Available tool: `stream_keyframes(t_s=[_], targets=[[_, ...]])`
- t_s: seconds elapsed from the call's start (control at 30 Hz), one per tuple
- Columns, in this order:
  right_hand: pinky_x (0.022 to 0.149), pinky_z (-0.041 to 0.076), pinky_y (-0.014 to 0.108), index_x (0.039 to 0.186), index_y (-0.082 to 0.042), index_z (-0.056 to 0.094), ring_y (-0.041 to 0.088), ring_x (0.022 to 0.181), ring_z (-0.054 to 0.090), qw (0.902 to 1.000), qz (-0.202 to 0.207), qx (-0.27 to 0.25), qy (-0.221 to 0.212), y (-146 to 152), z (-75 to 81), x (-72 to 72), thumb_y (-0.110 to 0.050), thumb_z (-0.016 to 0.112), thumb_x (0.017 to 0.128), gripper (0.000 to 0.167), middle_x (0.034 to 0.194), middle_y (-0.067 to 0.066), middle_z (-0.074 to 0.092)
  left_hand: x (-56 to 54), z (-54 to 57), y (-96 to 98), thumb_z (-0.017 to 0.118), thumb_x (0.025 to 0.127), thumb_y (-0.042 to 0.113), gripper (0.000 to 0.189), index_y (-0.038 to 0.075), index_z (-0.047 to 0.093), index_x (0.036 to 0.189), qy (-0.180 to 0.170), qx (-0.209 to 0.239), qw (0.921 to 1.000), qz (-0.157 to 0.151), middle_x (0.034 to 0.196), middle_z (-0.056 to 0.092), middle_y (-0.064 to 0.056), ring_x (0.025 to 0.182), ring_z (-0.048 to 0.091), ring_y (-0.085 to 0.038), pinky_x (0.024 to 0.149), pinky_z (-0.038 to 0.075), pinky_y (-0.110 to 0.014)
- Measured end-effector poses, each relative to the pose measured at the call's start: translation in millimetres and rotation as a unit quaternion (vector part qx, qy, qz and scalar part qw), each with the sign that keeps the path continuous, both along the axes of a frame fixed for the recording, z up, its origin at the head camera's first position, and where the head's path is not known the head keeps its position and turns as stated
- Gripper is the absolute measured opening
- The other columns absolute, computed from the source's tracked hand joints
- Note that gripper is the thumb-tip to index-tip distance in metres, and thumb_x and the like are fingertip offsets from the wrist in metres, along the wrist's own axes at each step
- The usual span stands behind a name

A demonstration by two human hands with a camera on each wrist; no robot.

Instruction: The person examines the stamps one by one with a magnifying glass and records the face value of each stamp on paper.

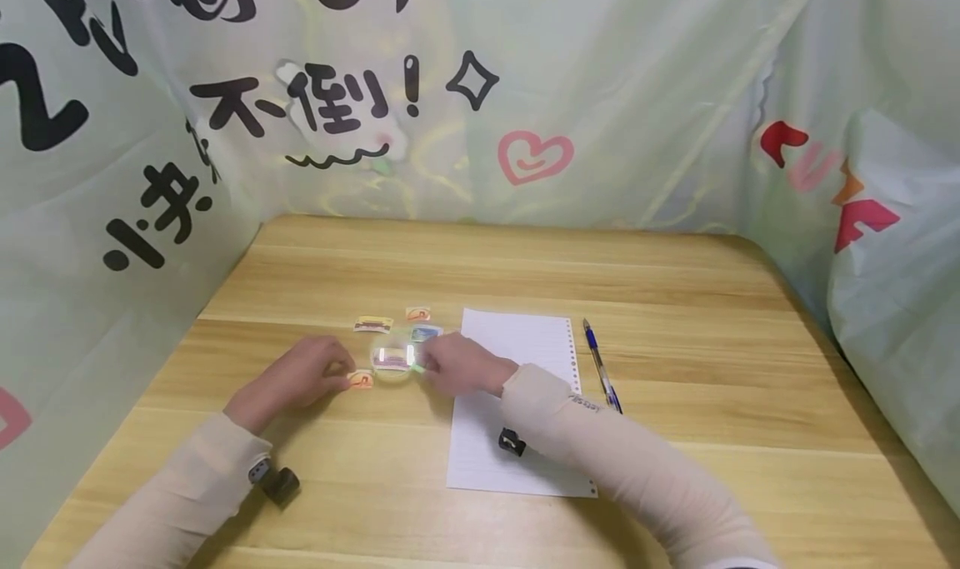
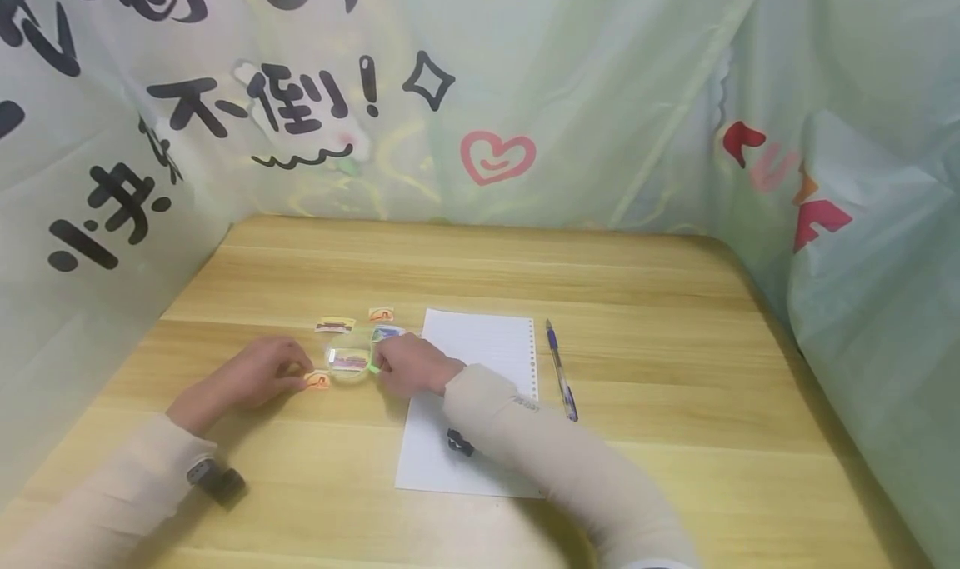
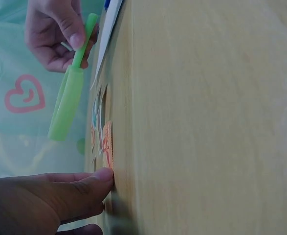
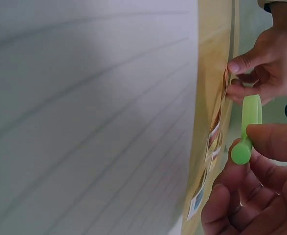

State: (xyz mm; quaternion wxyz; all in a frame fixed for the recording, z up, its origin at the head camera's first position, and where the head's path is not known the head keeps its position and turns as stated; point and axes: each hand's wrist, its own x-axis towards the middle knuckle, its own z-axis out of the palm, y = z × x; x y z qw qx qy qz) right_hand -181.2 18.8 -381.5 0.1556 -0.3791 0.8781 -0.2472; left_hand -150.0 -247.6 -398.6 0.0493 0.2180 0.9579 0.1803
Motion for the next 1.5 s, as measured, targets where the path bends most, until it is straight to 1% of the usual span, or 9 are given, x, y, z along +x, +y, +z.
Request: stream_keyframes(t_s=[0.33, 0.5, 0.77, 0.9, 1.0, 1.13, 1.23, 1.37, 1.5], targets=[[0.051, 0.032, 0.019, 0.074, -0.011, 0.055, 0.007, 0.054, 0.036, 0.9995, 0.014, 0.023, -0.017, -22.0, 2.9, 8.2, -0.006, 0.062, 0.091, 0.019, 0.059, -0.006, 0.039, -1.5, -2.8, -1.6, 0.078, 0.08, 0.014, 0.02, 0.003, 0.07, 0.094, 0.018, 0.002, 0.9998, -0.01, 0.096, 0.066, -0.012, 0.094, 0.061, -0.033, 0.087, 0.049, -0.051], [0.052, 0.037, 0.018, 0.084, -0.009, 0.064, 0.006, 0.055, 0.041, 0.9988, 0.018, 0.037, -0.025, -28.9, 1.3, 9.2, -0.006, 0.062, 0.091, 0.008, 0.063, -0.006, 0.047, -2.0, -4.8, -2.1, 0.079, 0.078, 0.015, 0.019, 0.005, 0.07, 0.092, 0.02, 0.002, 0.9998, -0.007, 0.094, 0.065, -0.009, 0.09, 0.061, -0.03, 0.084, 0.05, -0.049], [0.058, 0.043, 0.017, 0.092, -0.008, 0.067, 0.006, 0.06, 0.047, 0.9981, 0.021, 0.055, -0.021, -32.9, -1.2, 11.1, -0.008, 0.063, 0.091, 0.005, 0.069, -0.006, 0.054, -2.2, -5.4, -2.5, 0.08, 0.076, 0.013, 0.02, 0.005, 0.07, 0.091, 0.024, 0.011, 0.9996, -0.009, 0.092, 0.065, -0.008, 0.089, 0.061, -0.029, 0.084, 0.049, -0.05], [0.061, 0.044, 0.016, 0.095, -0.007, 0.067, 0.006, 0.063, 0.049, 0.9979, 0.026, 0.056, -0.016, -33.5, -0.7, 12.1, -0.008, 0.063, 0.091, 0.005, 0.073, -0.006, 0.055, -2.5, -5.4, -3.2, 0.08, 0.077, 0.014, 0.021, 0.005, 0.07, 0.093, 0.019, 0.009, 0.9998, -0.002, 0.091, 0.064, -0.006, 0.087, 0.06, -0.026, 0.082, 0.05, -0.048], [0.062, 0.043, 0.016, 0.093, -0.009, 0.066, 0.006, 0.065, 0.049, 0.9978, 0.029, 0.058, -0.01, -34.0, 0.4, 12.4, -0.008, 0.063, 0.091, 0.004, 0.073, -0.006, 0.055, -2.8, -5.1, -3.5, 0.08, 0.077, 0.015, 0.022, 0.005, 0.07, 0.094, 0.018, 0.009, 0.9998, -0.002, 0.089, 0.064, -0.005, 0.082, 0.059, -0.022, 0.078, 0.051, -0.045], [0.06, 0.042, 0.017, 0.09, -0.011, 0.066, 0.007, 0.064, 0.048, 0.9978, 0.025, 0.061, -0.011, -33.2, 2.2, 13.1, -0.008, 0.063, 0.091, 0.004, 0.072, -0.006, 0.054, -3.9, -4.7, -3.1, 0.08, 0.077, 0.014, 0.022, 0.004, 0.07, 0.094, 0.013, 0.01, 0.9999, -0.004, 0.088, 0.063, -0.005, 0.079, 0.057, -0.02, 0.075, 0.051, -0.043], [0.058, 0.042, 0.017, 0.085, -0.012, 0.064, 0.006, 0.062, 0.047, 0.9979, 0.023, 0.06, -0.011, -31.6, 3.0, 13.3, -0.008, 0.064, 0.09, 0.006, 0.07, -0.006, 0.053, -4.1, -4.2, -2.5, 0.079, 0.077, 0.013, 0.021, 0.005, 0.07, 0.093, 0.006, 0.01, 0.9999, 0.0, 0.089, 0.063, -0.004, 0.081, 0.058, -0.021, 0.076, 0.051, -0.044], [0.054, 0.04, 0.019, 0.077, -0.013, 0.059, 0.006, 0.057, 0.043, 0.9984, 0.017, 0.05, -0.018, -26.9, 5.1, 13.4, -0.006, 0.063, 0.089, 0.014, 0.065, -0.006, 0.047, -3.9, -2.6, -1.1, 0.079, 0.077, 0.014, 0.016, 0.008, 0.07, 0.089, 0.013, 0.007, 0.9998, -0.011, 0.088, 0.065, -0.003, 0.081, 0.059, -0.021, 0.076, 0.051, -0.044], [0.053, 0.039, 0.019, 0.08, -0.012, 0.059, 0.007, 0.057, 0.041, 0.9989, 0.008, 0.042, -0.02, -19.8, 8.0, 12.9, -0.006, 0.062, 0.089, 0.011, 0.064, -0.005, 0.046, -3.0, -0.4, -0.3, 0.079, 0.078, 0.014, 0.015, 0.008, 0.07, 0.088, 0.017, 0.002, 0.9996, -0.02, 0.091, 0.067, -0.006, 0.087, 0.062, -0.026, 0.081, 0.051, -0.047]])
